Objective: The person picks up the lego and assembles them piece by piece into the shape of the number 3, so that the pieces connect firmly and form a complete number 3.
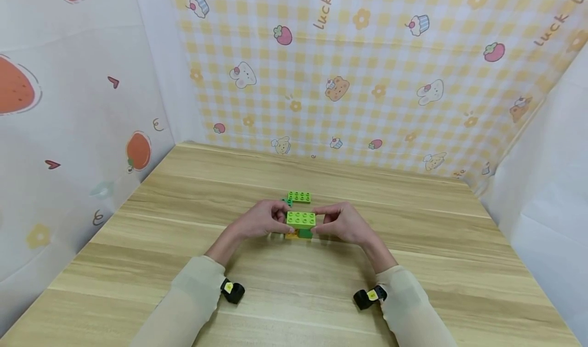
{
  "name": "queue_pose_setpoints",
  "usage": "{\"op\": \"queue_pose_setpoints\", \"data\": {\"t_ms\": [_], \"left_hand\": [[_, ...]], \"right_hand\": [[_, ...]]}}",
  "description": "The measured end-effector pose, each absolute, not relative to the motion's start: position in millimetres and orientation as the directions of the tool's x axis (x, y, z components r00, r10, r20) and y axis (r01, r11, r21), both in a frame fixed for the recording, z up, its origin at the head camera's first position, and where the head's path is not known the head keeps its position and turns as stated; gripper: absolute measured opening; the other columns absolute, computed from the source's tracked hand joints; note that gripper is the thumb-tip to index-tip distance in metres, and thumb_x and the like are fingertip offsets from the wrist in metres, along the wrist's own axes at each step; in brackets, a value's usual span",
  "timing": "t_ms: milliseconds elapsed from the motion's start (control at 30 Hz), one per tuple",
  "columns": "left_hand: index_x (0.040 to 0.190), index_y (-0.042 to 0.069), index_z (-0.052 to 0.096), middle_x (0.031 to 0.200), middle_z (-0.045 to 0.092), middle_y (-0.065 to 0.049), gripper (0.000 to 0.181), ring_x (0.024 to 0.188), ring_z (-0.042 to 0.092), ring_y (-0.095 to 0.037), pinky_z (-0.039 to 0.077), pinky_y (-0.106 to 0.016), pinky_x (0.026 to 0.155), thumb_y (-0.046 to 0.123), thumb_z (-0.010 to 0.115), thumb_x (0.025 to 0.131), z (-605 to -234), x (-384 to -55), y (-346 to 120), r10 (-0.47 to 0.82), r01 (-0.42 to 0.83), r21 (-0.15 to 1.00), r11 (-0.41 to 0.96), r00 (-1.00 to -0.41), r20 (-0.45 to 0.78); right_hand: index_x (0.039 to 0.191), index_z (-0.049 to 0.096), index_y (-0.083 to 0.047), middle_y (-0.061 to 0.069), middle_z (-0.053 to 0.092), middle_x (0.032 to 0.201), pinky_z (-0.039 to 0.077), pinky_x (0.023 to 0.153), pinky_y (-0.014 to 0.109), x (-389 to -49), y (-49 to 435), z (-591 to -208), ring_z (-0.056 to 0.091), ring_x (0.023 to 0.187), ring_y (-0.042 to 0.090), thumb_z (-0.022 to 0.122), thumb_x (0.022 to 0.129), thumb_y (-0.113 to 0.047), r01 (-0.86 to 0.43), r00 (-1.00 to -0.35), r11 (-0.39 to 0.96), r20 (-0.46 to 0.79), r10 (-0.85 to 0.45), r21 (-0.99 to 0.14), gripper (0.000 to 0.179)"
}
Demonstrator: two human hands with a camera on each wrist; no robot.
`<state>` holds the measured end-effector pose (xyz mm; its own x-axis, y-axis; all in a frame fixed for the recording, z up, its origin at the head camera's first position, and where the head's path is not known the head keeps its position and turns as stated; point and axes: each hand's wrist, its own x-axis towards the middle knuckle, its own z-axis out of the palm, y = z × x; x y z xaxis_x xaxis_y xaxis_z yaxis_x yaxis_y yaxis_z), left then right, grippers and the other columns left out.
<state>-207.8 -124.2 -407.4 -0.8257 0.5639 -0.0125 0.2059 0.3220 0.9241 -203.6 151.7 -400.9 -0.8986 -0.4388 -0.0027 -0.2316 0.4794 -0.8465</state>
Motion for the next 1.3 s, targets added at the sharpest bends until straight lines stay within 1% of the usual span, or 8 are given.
{"op": "queue_pose_setpoints", "data": {"t_ms": [500, 700, 833, 933, 1033, 1133, 1200, 1300], "left_hand": [[0.119, 0.002, 0.07, 0.085, 0.06, -0.001, 0.036, 0.077, 0.054, -0.016, 0.044, -0.023, 0.067, 0.011, 0.083, 0.088, -407, -205, -123, 0.564, 0.209, 0.915, 0.345, -0.825, -0.025], [0.127, 0.001, 0.07, 0.085, 0.061, -0.001, 0.043, 0.076, 0.054, -0.015, 0.043, -0.023, 0.066, 0.013, 0.085, 0.088, -404, -207, -128, 0.562, 0.2, 0.919, 0.339, -0.827, -0.027], [0.13, 0.003, 0.069, 0.087, 0.061, -0.001, 0.047, 0.076, 0.053, -0.015, 0.042, -0.022, 0.064, 0.011, 0.085, 0.087, -400, -208, -137, 0.528, 0.159, 0.93, 0.331, -0.848, -0.043], [0.126, 0.003, 0.071, 0.086, 0.06, -0.001, 0.041, 0.077, 0.052, -0.016, 0.042, -0.022, 0.064, 0.009, 0.084, 0.087, -398, -209, -143, 0.488, 0.147, 0.935, 0.321, -0.872, -0.031], [0.12, 0.001, 0.071, 0.086, 0.058, -0.001, 0.035, 0.077, 0.052, -0.016, 0.043, -0.022, 0.064, 0.01, 0.083, 0.088, -397, -211, -145, 0.433, 0.161, 0.931, 0.327, -0.902, 0.005], [0.117, -0.001, 0.07, 0.086, 0.058, -0.001, 0.033, 0.077, 0.052, -0.017, 0.043, -0.023, 0.064, 0.012, 0.082, 0.09, -398, -212, -146, 0.375, 0.164, 0.922, 0.351, -0.927, 0.022], [0.119, -0.002, 0.069, 0.086, 0.058, -0.001, 0.035, 0.077, 0.052, -0.017, 0.043, -0.023, 0.065, 0.013, 0.083, 0.09, -399, -214, -145, 0.346, 0.155, 0.918, 0.364, -0.938, 0.021], [0.126, -0.003, 0.067, 0.088, 0.06, -0.003, 0.042, 0.078, 0.054, -0.017, 0.044, -0.024, 0.064, 0.013, 0.082, 0.091, -401, -216, -145, 0.321, 0.138, 0.915, 0.379, -0.947, 0.01]], "right_hand": [[0.127, 0.076, -0.004, 0.0, 0.063, 0.072, 0.037, 0.052, 0.021, -200, 153, -401, 0.05, 0.062, 0.011, 0.092, 0.081, -0.018, -0.224, -0.9, 0.482, -0.01, -0.436, -0.847, 0.051], [0.127, 0.077, -0.008, -0.001, 0.063, 0.071, 0.037, 0.052, 0.02, -201, 153, -402, 0.049, 0.062, 0.01, 0.092, 0.081, -0.02, -0.227, -0.902, 0.491, -0.009, -0.432, -0.841, 0.05], [0.126, 0.078, -0.009, -0.001, 0.063, 0.071, 0.037, 0.052, 0.021, -202, 153, -401, 0.049, 0.062, 0.011, 0.092, 0.081, -0.021, -0.234, -0.902, 0.494, -0.003, -0.432, -0.837, 0.049], [0.126, 0.078, -0.008, -0.001, 0.063, 0.072, 0.037, 0.052, 0.021, -202, 153, -401, 0.05, 0.063, 0.011, 0.093, 0.08, -0.021, -0.236, -0.902, 0.496, -0.001, -0.431, -0.836, 0.049], [0.126, 0.077, -0.007, -0.001, 0.063, 0.072, 0.037, 0.052, 0.021, -203, 153, -402, 0.05, 0.063, 0.01, 0.093, 0.08, -0.021, -0.241, -0.902, 0.5, 0.002, -0.432, -0.832, 0.05], [0.126, 0.077, -0.006, -0.001, 0.063, 0.072, 0.037, 0.052, 0.021, -202, 153, -401, 0.05, 0.062, 0.01, 0.093, 0.08, -0.021, -0.244, -0.902, 0.504, 0.003, -0.433, -0.828, 0.051], [0.126, 0.077, -0.006, -0.001, 0.063, 0.072, 0.037, 0.052, 0.021, -202, 153, -401, 0.05, 0.063, 0.01, 0.093, 0.081, -0.022, -0.246, -0.901, 0.506, 0.003, -0.434, -0.826, 0.05], [0.126, 0.078, -0.008, -0.002, 0.063, 0.072, 0.037, 0.053, 0.021, -201, 152, -401, 0.05, 0.063, 0.01, 0.093, 0.081, -0.022, -0.243, -0.902, 0.51, -0.002, -0.433, -0.825, 0.05]]}}
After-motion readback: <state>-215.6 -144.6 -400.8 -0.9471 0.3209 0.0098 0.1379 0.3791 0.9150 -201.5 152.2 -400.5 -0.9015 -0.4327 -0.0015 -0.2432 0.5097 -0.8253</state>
